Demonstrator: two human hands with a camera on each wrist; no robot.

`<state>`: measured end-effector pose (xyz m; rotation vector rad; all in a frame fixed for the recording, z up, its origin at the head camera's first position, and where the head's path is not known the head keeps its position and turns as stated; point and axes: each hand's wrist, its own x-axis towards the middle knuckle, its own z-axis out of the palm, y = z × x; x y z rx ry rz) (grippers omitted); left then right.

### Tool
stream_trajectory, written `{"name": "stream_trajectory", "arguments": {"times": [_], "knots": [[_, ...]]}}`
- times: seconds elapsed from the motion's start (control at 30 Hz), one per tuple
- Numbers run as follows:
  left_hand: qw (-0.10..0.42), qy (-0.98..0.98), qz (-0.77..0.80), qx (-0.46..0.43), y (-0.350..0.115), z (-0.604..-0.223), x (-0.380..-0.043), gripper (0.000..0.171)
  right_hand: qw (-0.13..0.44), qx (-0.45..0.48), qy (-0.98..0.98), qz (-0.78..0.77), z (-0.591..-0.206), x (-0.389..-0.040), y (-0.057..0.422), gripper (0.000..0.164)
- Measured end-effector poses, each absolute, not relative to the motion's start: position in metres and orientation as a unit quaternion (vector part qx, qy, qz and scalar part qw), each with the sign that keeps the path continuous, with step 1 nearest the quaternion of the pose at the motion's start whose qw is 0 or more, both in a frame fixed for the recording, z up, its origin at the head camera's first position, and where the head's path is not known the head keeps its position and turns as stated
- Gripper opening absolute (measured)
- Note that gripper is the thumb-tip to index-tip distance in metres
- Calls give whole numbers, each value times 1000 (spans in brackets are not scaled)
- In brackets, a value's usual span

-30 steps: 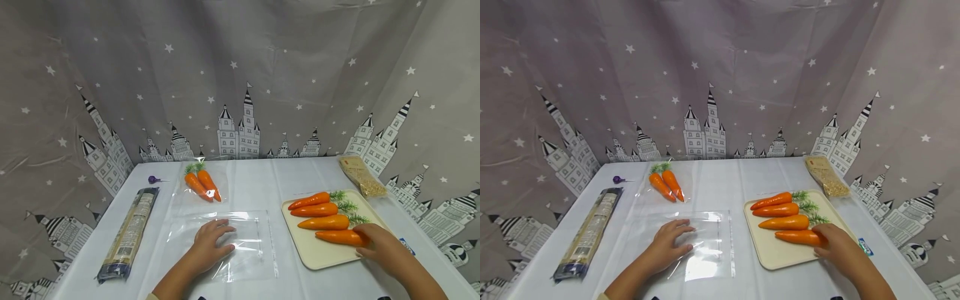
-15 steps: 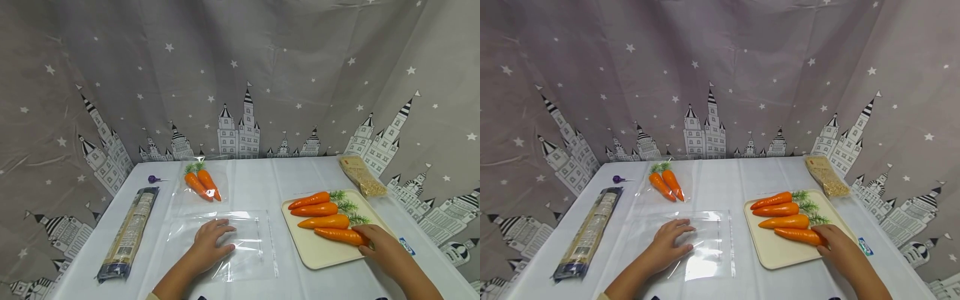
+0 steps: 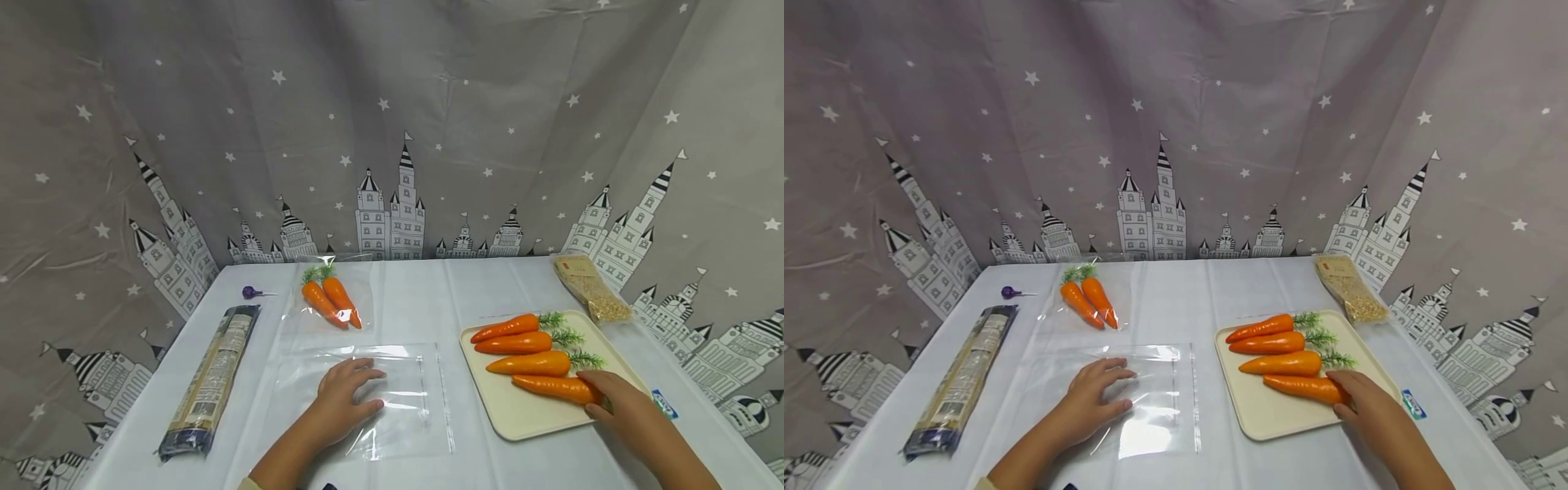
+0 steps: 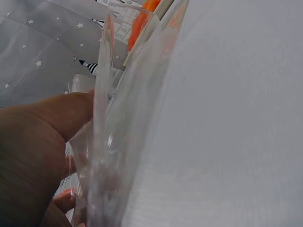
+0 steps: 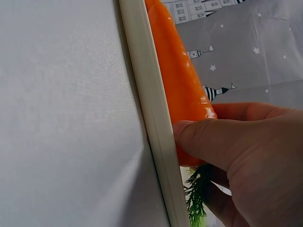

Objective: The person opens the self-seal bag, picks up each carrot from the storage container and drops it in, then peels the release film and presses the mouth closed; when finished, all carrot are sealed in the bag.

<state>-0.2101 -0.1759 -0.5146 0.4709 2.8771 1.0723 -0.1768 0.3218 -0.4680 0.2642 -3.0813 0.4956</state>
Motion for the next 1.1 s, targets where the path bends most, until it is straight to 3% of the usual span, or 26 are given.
{"name": "stream_trajectory", "arguments": {"times": [1.1], "knots": [[21, 926, 340, 161, -176, -516, -210, 44, 37, 113, -976, 184, -457, -175, 265, 52]]}}
